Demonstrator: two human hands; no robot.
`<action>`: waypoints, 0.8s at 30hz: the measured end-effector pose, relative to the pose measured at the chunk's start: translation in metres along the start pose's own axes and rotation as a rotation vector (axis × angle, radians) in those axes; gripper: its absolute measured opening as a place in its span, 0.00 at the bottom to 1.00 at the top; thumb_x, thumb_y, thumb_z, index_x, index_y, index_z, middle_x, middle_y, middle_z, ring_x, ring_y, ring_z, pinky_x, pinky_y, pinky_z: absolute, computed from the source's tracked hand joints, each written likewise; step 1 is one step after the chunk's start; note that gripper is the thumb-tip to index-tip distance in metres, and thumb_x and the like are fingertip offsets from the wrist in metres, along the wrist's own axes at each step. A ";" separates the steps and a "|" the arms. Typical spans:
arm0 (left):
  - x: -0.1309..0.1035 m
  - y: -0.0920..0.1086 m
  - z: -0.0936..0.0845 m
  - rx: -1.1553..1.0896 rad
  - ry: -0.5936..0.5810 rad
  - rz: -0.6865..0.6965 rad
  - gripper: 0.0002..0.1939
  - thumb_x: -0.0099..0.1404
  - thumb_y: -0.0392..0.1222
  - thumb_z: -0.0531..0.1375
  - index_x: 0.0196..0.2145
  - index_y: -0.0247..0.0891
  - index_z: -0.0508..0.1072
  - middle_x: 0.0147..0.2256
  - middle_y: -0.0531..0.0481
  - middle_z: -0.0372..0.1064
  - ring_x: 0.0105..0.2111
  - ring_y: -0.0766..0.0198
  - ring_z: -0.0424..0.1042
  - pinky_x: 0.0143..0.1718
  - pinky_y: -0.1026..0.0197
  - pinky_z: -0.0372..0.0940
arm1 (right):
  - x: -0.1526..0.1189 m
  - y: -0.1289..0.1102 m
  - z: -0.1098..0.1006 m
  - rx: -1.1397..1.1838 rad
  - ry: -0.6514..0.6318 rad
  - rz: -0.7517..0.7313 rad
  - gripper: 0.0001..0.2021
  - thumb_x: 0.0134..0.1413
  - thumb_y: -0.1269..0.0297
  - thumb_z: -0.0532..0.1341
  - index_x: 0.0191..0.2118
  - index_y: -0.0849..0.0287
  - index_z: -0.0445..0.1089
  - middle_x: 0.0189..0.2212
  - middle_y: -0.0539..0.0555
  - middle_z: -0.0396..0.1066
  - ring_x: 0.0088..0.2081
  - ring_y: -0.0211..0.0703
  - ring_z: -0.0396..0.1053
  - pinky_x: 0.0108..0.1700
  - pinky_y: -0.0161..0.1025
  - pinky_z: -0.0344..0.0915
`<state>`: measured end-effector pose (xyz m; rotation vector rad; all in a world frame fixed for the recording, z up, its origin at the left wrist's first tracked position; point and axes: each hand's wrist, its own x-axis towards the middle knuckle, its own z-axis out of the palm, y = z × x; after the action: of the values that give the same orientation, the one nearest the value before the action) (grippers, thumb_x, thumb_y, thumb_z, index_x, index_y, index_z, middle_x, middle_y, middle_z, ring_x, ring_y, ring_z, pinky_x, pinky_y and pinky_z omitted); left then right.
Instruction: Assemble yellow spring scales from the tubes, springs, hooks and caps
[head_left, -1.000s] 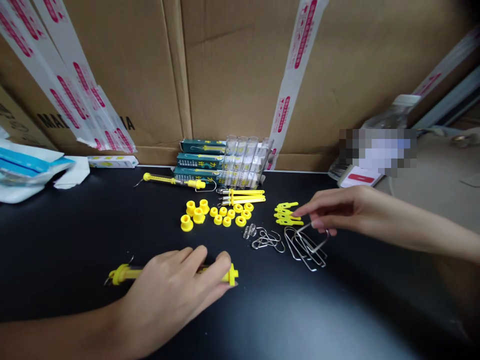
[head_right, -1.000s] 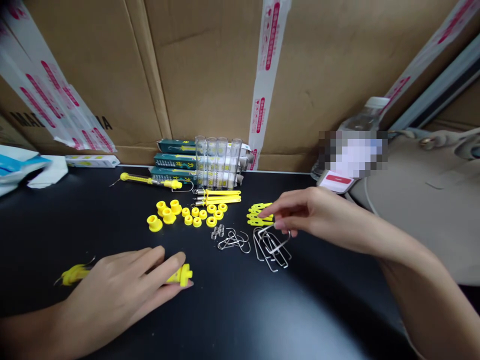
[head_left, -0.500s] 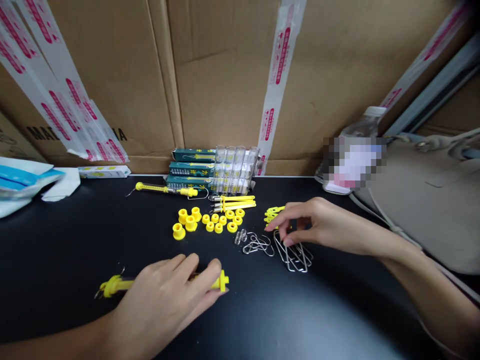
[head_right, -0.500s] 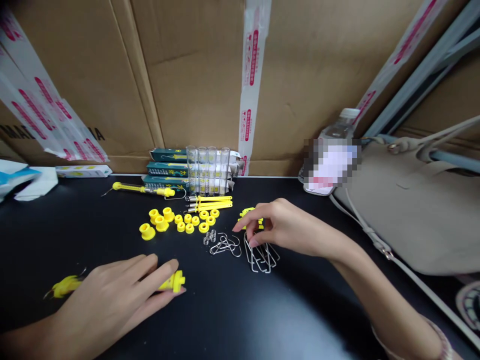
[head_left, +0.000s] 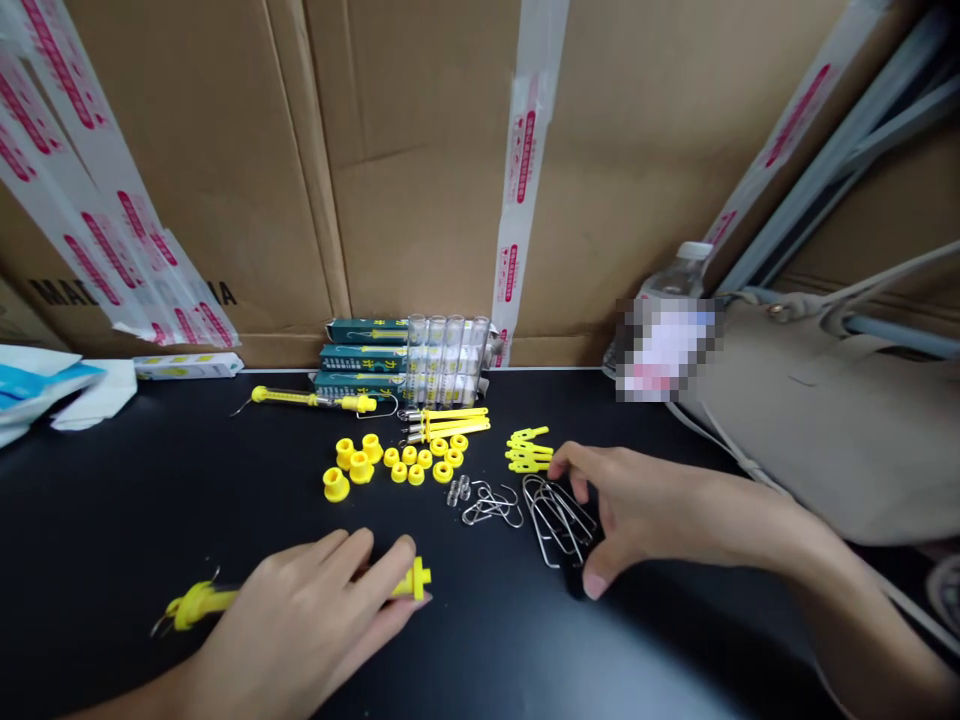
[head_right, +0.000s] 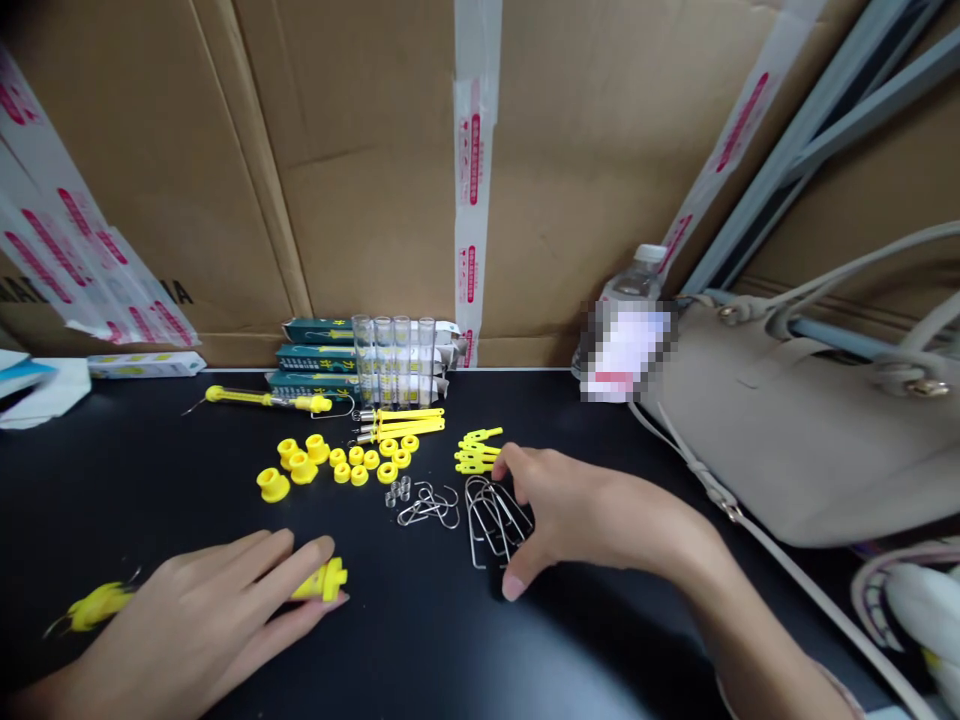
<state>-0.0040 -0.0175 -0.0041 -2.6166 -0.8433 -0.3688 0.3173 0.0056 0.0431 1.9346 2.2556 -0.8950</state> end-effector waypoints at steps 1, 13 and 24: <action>0.000 0.000 0.000 -0.001 -0.004 0.004 0.14 0.74 0.34 0.48 0.44 0.42 0.73 0.26 0.53 0.73 0.23 0.60 0.76 0.21 0.61 0.65 | 0.000 -0.003 0.003 -0.013 0.012 -0.001 0.40 0.29 0.51 0.77 0.52 0.60 0.67 0.43 0.56 0.72 0.37 0.50 0.73 0.37 0.42 0.68; 0.001 0.005 0.003 0.019 0.062 -0.061 0.23 0.79 0.41 0.39 0.41 0.39 0.73 0.26 0.52 0.72 0.23 0.61 0.75 0.22 0.61 0.63 | 0.004 -0.014 0.010 -0.086 0.117 -0.022 0.28 0.34 0.50 0.75 0.40 0.58 0.67 0.37 0.55 0.72 0.38 0.53 0.72 0.37 0.42 0.65; 0.001 0.006 0.001 0.071 0.204 -0.044 0.19 0.78 0.46 0.44 0.43 0.36 0.71 0.28 0.51 0.73 0.26 0.61 0.75 0.26 0.60 0.65 | 0.010 0.006 0.014 -0.061 0.145 -0.045 0.31 0.36 0.44 0.74 0.44 0.58 0.69 0.33 0.52 0.72 0.32 0.48 0.72 0.31 0.39 0.64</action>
<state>0.0003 -0.0212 -0.0064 -2.4482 -0.8297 -0.5955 0.3160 0.0085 0.0257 1.9902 2.3837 -0.7022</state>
